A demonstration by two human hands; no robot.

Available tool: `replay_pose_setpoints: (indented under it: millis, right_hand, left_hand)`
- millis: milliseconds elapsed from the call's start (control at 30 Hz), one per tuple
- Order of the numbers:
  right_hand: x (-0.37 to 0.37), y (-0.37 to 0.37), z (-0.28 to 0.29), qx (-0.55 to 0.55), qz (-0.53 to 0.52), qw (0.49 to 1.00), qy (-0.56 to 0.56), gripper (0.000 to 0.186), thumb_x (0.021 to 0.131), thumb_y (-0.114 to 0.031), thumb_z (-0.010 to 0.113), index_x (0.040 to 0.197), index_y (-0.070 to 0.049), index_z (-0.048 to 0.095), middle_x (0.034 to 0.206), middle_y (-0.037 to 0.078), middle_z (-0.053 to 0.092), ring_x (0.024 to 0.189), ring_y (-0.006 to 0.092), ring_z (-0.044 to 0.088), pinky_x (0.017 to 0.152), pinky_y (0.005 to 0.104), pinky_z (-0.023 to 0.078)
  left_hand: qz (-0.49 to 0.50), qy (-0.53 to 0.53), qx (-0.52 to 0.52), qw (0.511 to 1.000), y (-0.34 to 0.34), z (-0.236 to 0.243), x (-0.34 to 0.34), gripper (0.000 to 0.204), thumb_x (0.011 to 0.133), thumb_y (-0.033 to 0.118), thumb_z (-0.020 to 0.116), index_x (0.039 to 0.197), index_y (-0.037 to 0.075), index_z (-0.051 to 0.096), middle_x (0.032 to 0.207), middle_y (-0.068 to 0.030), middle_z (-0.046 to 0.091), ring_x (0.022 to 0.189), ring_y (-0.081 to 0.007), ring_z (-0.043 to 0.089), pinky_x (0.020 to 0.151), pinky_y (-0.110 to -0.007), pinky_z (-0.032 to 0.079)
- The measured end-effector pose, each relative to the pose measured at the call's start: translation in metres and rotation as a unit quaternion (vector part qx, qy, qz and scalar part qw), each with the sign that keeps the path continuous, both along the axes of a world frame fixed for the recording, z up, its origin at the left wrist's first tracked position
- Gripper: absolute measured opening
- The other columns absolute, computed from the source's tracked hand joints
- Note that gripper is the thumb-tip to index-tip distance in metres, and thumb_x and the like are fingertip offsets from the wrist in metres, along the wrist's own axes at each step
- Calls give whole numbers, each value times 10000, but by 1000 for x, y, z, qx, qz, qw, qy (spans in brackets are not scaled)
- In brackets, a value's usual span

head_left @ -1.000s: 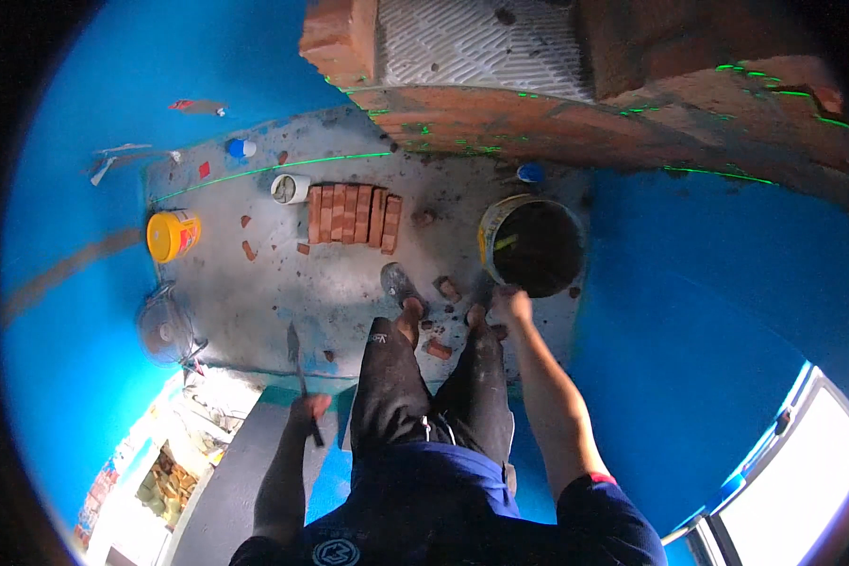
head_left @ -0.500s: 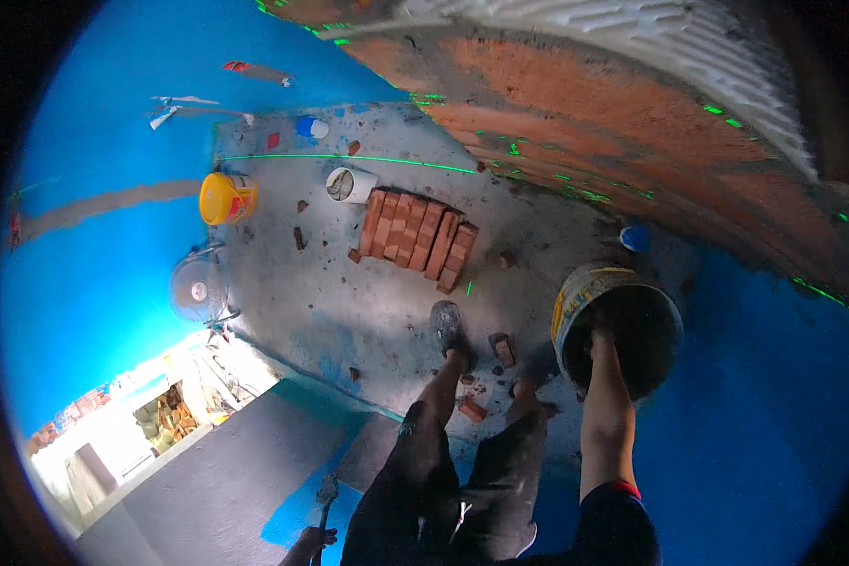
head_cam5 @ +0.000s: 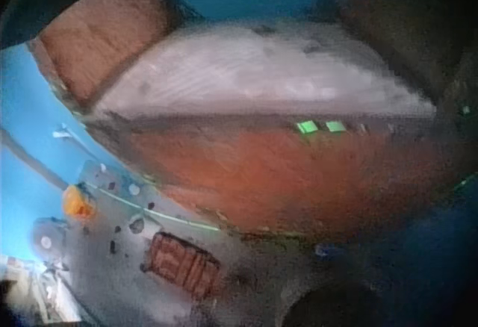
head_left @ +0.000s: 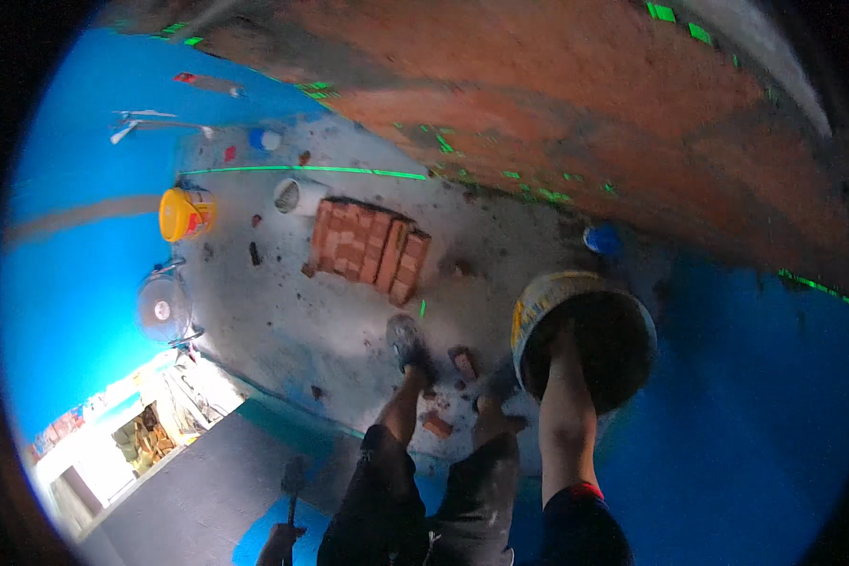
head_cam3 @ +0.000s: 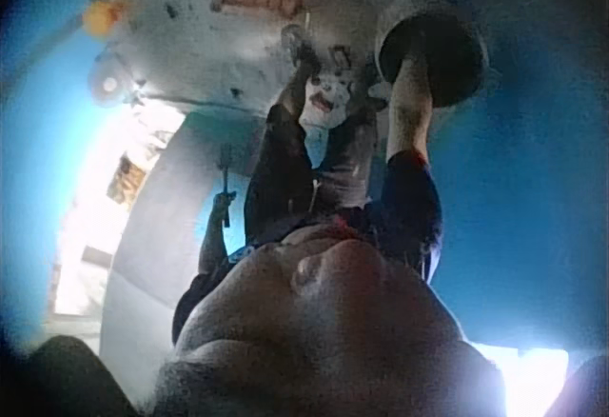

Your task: The person applies mortar to bricks and places them to build a small wall section around white pipes using a trowel. They apply mortar from a bucket to the bricks and the existing wall, positioning each brick carefully before smoothing the joints with the trowel.

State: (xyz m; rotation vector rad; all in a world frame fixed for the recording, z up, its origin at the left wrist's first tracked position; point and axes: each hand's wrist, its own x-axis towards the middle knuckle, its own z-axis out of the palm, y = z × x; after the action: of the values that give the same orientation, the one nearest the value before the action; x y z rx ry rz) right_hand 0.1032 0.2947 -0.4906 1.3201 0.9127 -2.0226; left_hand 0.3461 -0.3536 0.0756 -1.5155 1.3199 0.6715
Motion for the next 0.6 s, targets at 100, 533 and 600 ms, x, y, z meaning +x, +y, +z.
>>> replay_pose_setpoints:
  millis: [100, 533, 600]
  right_hand:
    - [17, 30, -5, -132, -144, 980, -44, 316, 859, -378, 554, 954, -92, 648, 886, 66, 655, 755, 256, 594, 681, 435, 511]
    - [-30, 32, 118, 422, 701, 574, 20, 274, 815, -273, 561, 954, -61, 665, 966, 154, 658, 866, 342, 629, 737, 485, 505]
    - [-45, 33, 144, 355, 743, 567, 14, 288, 811, -255, 553, 1006, -71, 660, 995, 163, 653, 907, 348, 626, 761, 486, 504]
  left_hand:
    - [-6, -1, 0, 1000, -8, 2, -4, 340, 804, 154, 608, 1097, -14, 651, 848, -51, 670, 608, -85, 512, 516, -235, 408]
    - [-22, -8, -3, 1000, 11, 7, 5, 371, 805, 196, 597, 1113, -4, 651, 862, 10, 665, 560, -24, 456, 483, -188, 367]
    - [-111, -4, 7, 994, 16, 2, 4, 382, 821, 241, 605, 1118, 7, 653, 866, 20, 665, 571, -28, 471, 496, -195, 377]
